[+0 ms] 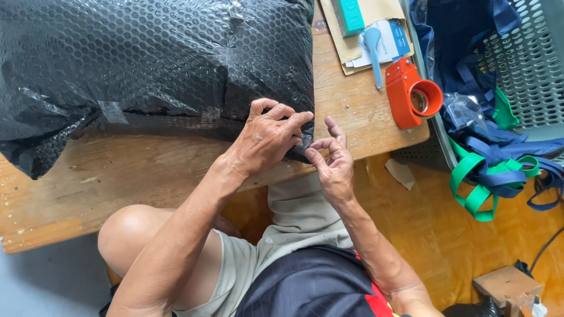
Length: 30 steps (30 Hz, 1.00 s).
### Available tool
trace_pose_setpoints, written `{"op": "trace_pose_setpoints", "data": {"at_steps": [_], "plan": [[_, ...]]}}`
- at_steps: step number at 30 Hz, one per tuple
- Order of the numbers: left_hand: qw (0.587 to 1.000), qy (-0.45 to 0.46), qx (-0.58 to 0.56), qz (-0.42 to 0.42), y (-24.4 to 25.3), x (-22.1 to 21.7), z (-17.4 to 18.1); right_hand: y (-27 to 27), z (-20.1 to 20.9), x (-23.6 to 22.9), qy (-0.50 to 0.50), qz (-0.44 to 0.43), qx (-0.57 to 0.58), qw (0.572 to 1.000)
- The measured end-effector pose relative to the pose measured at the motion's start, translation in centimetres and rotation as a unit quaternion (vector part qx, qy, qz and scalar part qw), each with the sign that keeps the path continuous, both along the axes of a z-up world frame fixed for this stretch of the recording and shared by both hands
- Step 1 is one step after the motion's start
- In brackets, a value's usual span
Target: Sealing a large black bubble wrap bag using a tape dispenser and smoothing the tape by hand.
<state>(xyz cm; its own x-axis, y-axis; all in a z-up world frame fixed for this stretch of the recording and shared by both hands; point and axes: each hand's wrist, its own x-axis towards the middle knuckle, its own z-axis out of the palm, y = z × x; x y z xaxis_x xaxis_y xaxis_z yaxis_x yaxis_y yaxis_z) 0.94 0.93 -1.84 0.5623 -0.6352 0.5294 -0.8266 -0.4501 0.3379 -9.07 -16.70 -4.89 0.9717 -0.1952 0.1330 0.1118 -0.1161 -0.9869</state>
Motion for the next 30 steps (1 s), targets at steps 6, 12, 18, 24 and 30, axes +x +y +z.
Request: {"op": "trace_pose_setpoints", "data": {"at_steps": [6, 12, 18, 24, 30], "plan": [[1.000, -0.004, 0.007, 0.001, 0.1, -0.1, 0.4, 0.3, -0.3, 0.3, 0.026, -0.030, -0.019, 0.999], [0.999, 0.024, 0.021, -0.015, 0.5, 0.0, 1.3, 0.8, -1.2, 0.5, 0.019, -0.078, -0.032, 0.996], [0.999, 0.013, 0.047, -0.004, 0.3, -0.2, 0.4, 1.2, -3.0, 0.7, 0.005, -0.089, 0.059, 0.994], [1.000, -0.004, 0.024, -0.003, -0.1, -0.3, 0.4, 1.3, -3.8, 0.7, -0.017, -0.085, 0.111, 0.990], [0.999, -0.027, 0.023, -0.005, -0.1, -0.3, 0.5, 0.7, -3.2, 0.8, 0.019, -0.077, 0.140, 0.987]]}}
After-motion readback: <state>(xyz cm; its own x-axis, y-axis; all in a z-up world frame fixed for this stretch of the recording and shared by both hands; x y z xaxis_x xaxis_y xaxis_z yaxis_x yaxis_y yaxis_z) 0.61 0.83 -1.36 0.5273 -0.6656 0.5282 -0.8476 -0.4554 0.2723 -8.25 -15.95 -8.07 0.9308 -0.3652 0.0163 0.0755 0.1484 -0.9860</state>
